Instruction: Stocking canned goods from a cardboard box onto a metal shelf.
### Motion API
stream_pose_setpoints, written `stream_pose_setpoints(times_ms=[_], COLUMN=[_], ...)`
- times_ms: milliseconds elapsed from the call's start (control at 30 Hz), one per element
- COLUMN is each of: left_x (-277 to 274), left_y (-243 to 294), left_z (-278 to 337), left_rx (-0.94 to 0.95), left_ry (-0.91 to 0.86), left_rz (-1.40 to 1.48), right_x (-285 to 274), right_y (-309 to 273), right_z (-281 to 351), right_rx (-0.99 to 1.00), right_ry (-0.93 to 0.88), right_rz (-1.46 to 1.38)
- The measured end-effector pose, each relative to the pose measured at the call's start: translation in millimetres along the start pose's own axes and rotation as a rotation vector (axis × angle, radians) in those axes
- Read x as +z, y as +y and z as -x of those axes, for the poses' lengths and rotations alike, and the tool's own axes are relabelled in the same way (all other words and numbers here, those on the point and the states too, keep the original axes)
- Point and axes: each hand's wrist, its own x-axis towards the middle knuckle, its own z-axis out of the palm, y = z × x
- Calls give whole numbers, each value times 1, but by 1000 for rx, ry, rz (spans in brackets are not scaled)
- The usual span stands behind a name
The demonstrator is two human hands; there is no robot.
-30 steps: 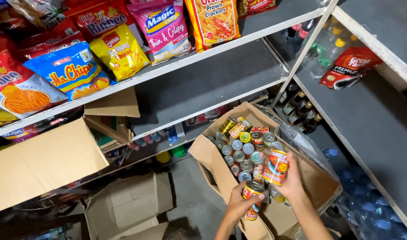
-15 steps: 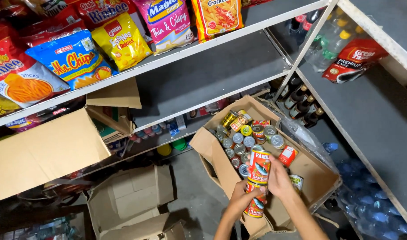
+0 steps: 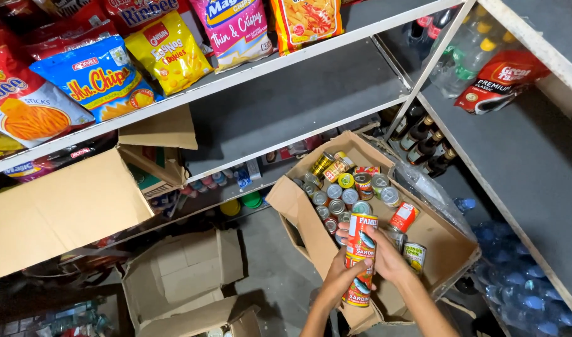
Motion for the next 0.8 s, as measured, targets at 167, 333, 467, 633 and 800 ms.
stream_pose_setpoints(times_ms=[167, 333, 467, 633, 800], left_x=[-5, -14, -15, -36, -40], left_y=[-3, -15, -14, -45, -47], left_z=[3, 4, 10, 6, 26], left_rx=[28, -30, -31, -46, -165], left_ry=[-38, -29, 4, 82, 179], left_rz=[80, 197, 145, 153, 83], right_x=[-2, 1, -12, -31, -58], right_y=[-1, 9, 29, 61, 93], right_z=[-2, -2, -6, -5, 4], right_rx=[43, 111, 110, 149, 184], right_ry=[-60, -24, -18, 76, 28], right_rz=[23, 2, 18, -15, 60])
